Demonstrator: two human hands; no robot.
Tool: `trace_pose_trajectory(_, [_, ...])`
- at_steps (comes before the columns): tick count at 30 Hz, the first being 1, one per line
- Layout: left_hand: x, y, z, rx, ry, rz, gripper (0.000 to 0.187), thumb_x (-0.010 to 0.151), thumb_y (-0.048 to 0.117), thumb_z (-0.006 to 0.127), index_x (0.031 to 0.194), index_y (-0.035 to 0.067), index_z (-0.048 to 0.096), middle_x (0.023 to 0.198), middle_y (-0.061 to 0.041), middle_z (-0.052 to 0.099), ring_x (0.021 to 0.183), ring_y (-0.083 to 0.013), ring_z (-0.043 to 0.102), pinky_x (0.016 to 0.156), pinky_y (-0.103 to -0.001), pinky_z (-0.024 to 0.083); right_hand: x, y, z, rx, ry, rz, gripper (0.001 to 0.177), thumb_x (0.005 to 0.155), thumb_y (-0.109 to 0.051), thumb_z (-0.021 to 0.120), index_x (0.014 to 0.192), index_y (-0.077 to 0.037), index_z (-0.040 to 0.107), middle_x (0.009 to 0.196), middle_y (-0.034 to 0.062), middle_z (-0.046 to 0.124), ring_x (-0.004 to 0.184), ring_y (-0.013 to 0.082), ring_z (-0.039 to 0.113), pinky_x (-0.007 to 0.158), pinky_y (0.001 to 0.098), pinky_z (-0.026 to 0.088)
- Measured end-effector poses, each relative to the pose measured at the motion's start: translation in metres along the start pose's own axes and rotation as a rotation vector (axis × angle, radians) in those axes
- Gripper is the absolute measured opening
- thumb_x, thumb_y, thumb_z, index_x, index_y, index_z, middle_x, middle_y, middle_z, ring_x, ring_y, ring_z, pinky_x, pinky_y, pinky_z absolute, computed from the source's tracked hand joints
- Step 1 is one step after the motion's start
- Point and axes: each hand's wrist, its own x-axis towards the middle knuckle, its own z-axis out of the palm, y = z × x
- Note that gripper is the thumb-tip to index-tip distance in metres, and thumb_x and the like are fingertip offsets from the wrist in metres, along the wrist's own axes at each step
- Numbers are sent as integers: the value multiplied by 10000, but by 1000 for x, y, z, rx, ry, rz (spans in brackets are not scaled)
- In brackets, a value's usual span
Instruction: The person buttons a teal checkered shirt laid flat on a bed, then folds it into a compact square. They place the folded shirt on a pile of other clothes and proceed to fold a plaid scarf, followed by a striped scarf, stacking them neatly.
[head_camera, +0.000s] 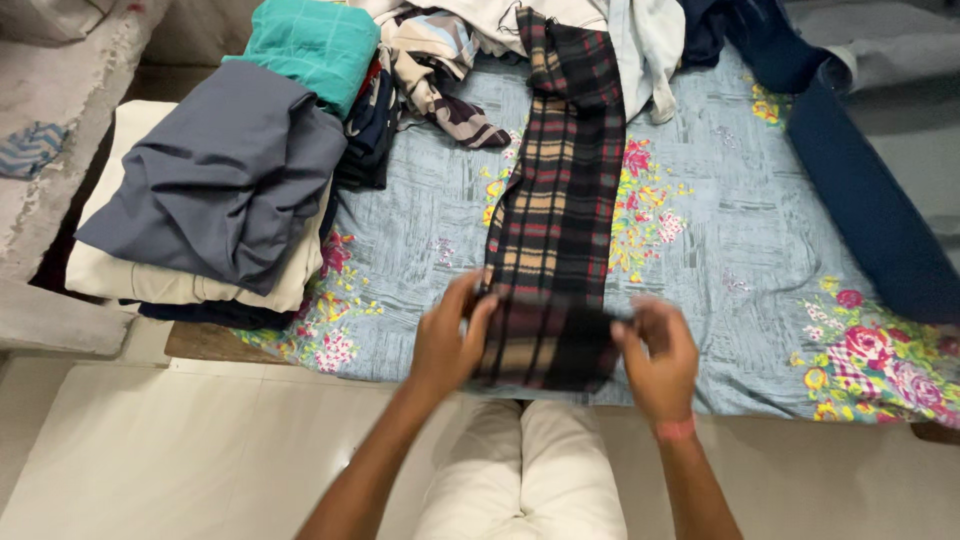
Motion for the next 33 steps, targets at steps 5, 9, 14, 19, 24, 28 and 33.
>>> trace_pose_trajectory(5, [69, -48, 47, 2, -118, -187, 409, 946, 163, 709, 1334, 94, 596, 945, -160, 734, 784, -297, 725, 720, -404, 565, 69, 48, 29, -248, 81, 93, 563, 855, 32, 774, 1363, -82, 561, 977, 47, 639, 865, 118, 624, 766, 267, 547])
trace_pose_trajectory(9, [58, -59, 59, -57, -54, -254, 493, 899, 158, 720, 1347, 46, 548, 1096, -160, 707, 775, -265, 720, 706, -379, 576, 51, 65, 30, -68, 80, 78, 616, 875, 52, 707, 1438, -56, 482, 1184, 74, 610, 1081, 160, 648, 910, 311, 562])
trace_pose_trajectory(14, [-16, -26, 28, 59, 19, -332, 539, 905, 101, 727, 1403, 40, 531, 1190, -161, 679, 836, -240, 690, 759, -369, 569, -43, 18, 20, -519, 218, -41, 423, 894, 13, 728, 1298, -15, 606, 1243, 146, 626, 1118, 290, 665, 946, 393, 560])
trace_pose_trajectory(19, [-66, 5, 16, 104, -51, -450, 612, 870, 99, 738, 1433, 57, 504, 1202, -158, 659, 863, -271, 671, 836, -388, 545, -91, -26, 36, -704, 74, -80, 460, 785, -55, 758, 1228, -37, 637, 1258, 169, 589, 1189, 368, 548, 1025, 484, 435])
trace_pose_trajectory(24, [-56, 12, 8, 473, -108, -65, 642, 776, -36, 665, 1399, 110, 611, 1367, -215, 564, 1165, -384, 569, 935, -461, 492, -63, -33, 41, -873, -10, -240, 451, 771, -58, 745, 1219, -88, 703, 1302, 210, 561, 1206, 389, 481, 1036, 495, 382])
trace_pose_trajectory(28, [-39, 5, 7, 589, -183, 129, 479, 738, -43, 636, 1195, 85, 700, 1467, -175, 555, 1342, -369, 504, 1050, -487, 440, -44, -28, 40, -916, -55, -199, 314, 761, -24, 732, 1063, -110, 750, 1279, 125, 638, 1236, 356, 526, 1039, 493, 368])
trace_pose_trajectory(33, [-57, 11, -1, 475, -147, 153, 384, 758, -36, 616, 1130, 1, 701, 1413, -151, 586, 1359, -349, 507, 1089, -513, 418, -58, -34, 31, -763, 5, -283, 249, 801, 25, 674, 1029, -68, 715, 1193, 82, 691, 1201, 304, 604, 1086, 471, 401])
